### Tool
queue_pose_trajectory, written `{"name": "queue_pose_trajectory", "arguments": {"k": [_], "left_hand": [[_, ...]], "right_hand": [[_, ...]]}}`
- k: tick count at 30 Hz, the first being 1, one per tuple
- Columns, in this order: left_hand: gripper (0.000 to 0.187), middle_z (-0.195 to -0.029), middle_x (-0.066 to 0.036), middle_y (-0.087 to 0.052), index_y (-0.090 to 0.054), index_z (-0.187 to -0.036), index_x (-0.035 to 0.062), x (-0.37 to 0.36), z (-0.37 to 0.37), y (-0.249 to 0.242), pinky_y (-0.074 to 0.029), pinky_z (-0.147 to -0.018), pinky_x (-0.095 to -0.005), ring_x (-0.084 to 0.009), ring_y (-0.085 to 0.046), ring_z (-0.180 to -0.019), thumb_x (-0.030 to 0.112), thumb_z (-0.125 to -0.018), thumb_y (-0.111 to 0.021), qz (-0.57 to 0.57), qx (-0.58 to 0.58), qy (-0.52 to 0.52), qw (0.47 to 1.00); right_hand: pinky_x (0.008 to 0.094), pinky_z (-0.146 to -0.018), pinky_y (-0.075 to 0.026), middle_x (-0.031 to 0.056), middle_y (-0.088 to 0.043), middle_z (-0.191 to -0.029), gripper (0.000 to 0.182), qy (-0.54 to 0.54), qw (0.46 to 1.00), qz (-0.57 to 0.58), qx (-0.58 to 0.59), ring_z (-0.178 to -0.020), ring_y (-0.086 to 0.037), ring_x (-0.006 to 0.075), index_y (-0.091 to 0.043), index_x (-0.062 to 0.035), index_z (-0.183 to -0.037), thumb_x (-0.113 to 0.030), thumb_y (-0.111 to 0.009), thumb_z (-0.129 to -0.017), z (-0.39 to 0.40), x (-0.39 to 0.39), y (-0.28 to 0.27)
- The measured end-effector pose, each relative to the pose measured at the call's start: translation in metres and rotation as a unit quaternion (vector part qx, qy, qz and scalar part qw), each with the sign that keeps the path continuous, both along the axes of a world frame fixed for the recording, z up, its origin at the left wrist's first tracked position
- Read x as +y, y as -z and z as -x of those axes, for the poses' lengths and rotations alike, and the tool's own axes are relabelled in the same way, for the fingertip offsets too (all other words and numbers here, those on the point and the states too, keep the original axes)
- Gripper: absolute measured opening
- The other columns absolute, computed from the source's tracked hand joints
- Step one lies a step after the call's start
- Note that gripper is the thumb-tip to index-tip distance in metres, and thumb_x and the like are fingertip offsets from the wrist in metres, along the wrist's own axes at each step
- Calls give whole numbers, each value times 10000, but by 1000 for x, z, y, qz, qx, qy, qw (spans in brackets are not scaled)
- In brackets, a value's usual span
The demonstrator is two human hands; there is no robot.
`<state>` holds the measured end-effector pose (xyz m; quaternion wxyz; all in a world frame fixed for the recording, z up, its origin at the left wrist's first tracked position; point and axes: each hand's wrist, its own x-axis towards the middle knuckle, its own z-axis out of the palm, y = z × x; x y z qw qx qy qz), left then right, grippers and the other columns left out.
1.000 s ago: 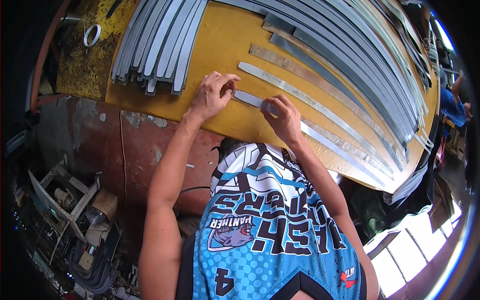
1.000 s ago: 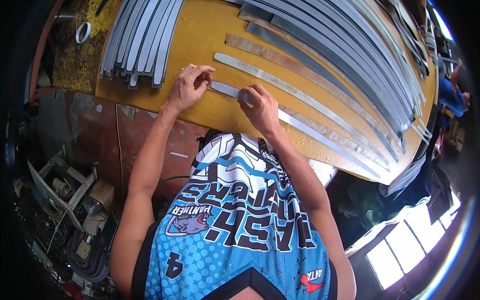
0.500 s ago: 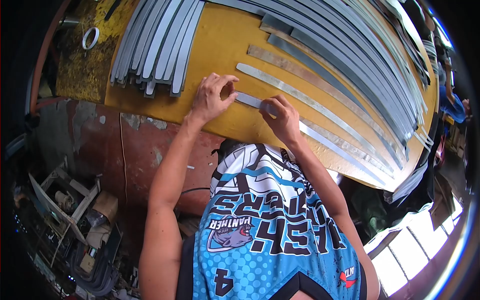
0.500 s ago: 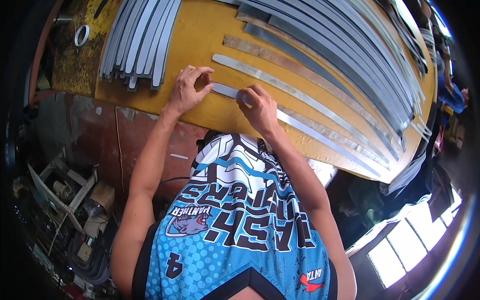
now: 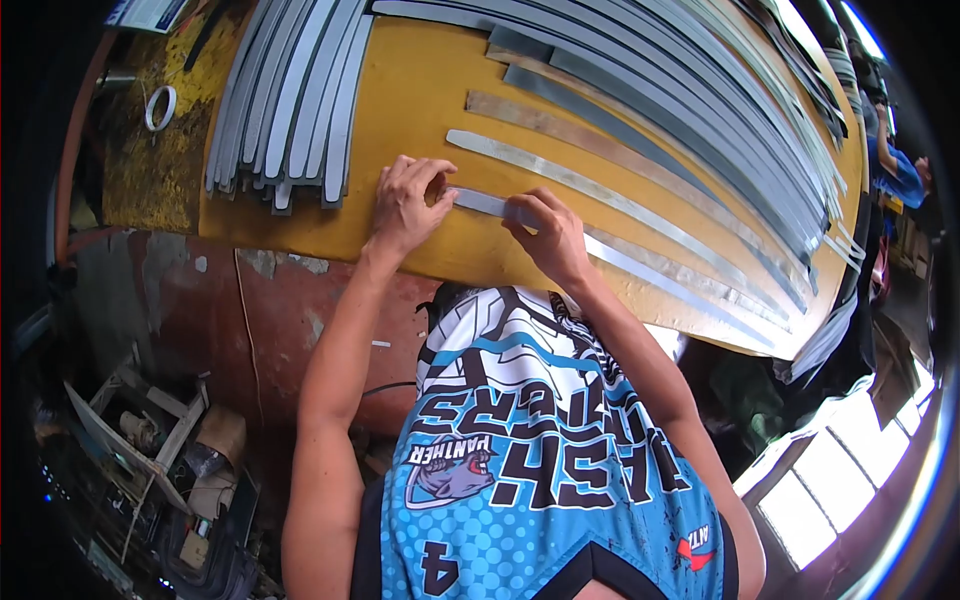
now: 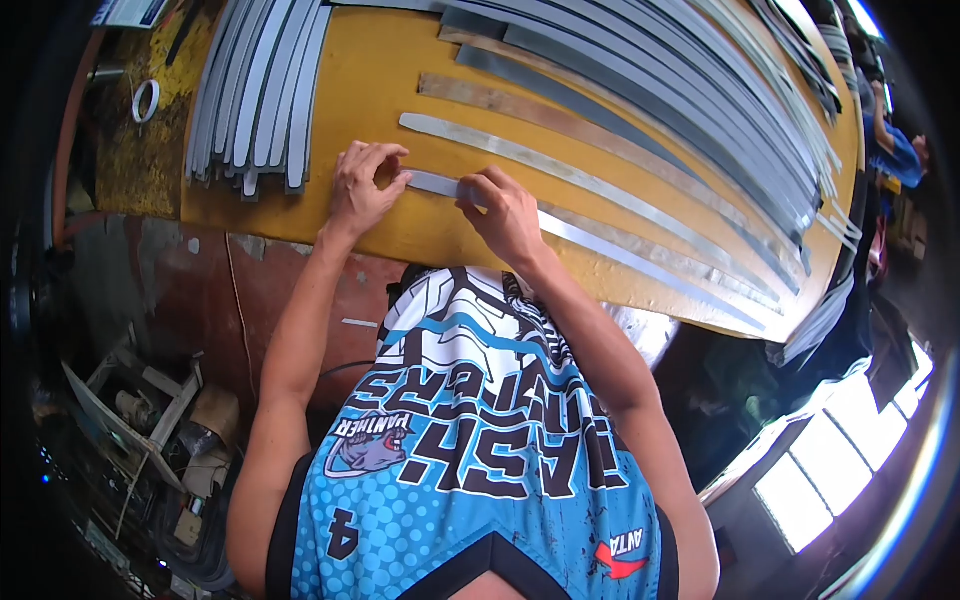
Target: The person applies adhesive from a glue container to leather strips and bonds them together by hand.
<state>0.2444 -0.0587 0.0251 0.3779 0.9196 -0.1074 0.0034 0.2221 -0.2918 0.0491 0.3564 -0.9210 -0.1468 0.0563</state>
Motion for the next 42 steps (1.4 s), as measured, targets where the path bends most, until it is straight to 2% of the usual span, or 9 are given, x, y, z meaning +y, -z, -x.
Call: {"name": "queue_pose_trajectory", "arguments": {"k": [9, 16, 18, 22, 27, 32, 33, 37, 42], "left_hand": [[97, -884, 19, -662, -753, -839, 122, -3, 3, 0, -412, -806, -367, -215, -564, -912, 175, -759, -761, -21, -34, 7, 999], [100, -892, -10, -613, -757, -842, 116, -6, 4, -6, -408, -794, -371, -223, -546, -902, 160, -752, -762, -45, -34, 3, 998], [140, -898, -34, -574, -763, -895, 95, -5, 3, -5, -417, -804, -370, -224, -541, -903, 150, -766, -768, -48, -26, 16, 998], [147, -900, -42, -584, -758, -910, 86, -9, 2, -7, -423, -819, -378, -235, -545, -902, 97, -765, -747, -38, -40, 36, 998], [230, -921, -34, -631, -749, -929, 90, -13, 3, 0, -443, -779, -388, -250, -577, -892, -20, -743, -669, -18, -78, 115, 990], [276, -945, -52, -641, -748, -964, 77, -16, 5, -5, -450, -790, -382, -254, -587, -904, -45, -735, -651, -46, -79, 121, 988], [289, -953, -65, -642, -744, -973, 69, -16, 4, -6, -456, -792, -376, -261, -588, -902, -59, -734, -645, -55, -75, 121, 988], [272, -970, -62, -641, -739, -997, 80, -16, 5, -7, -446, -800, -379, -260, -583, -933, -18, -756, -661, -69, -73, 128, 987], [231, -1003, -41, -617, -730, -1028, 110, -20, 8, -12, -417, -839, -388, -240, -554, -975, 170, -805, -740, -91, -54, 124, 987]], "right_hand": [[399, -704, -538, 86, -658, -945, 216, 41, 999, -1, 7, -838, -653, 318, -688, -90, -962, -133, -774, -769, 8, -26, -7], [386, -754, -524, 90, -662, -941, 252, 87, 995, -1, 39, -870, -644, 318, -687, -68, -968, -163, -798, -764, 23, -65, -24], [383, -760, -523, 96, -660, -938, 256, 109, 992, -8, 55, -874, -645, 315, -681, -52, -963, -153, -800, -760, 27, -73, -27], [386, -782, -511, 99, -657, -934, 256, 112, 993, 11, 40, -879, -637, 312, -678, -40, -956, -147, -799, -756, 34, -90, -23], [395, -785, -488, 92, -649, -933, 258, 112, 993, 38, 8, -877, -623, 304, -687, -56, -960, -151, -797, -747, 42, -108, -12], [393, -790, -495, 100, -651, -934, 241, 113, 992, 56, -12, -873, -627, 313, -683, -39, -961, -117, -791, -760, 45, -118, -11], [391, -800, -472, 88, -645, -952, 245, 111, 992, 53, -9, -896, -612, 297, -692, -62, -964, -142, -791, -754, 46, -119, -9], [392, -816, -447, 77, -634, -970, 251, 114, 992, 55, -24, -933, -592, 280, -703, -91, -968, -171, -791, -748, 47, -120, -8], [391, -820, -445, 73, -632, -973, 242, 111, 992, 59, -31, -938, -586, 273, -702, -97, -966, -174, -788, -753, 47, -120, -6]]}}
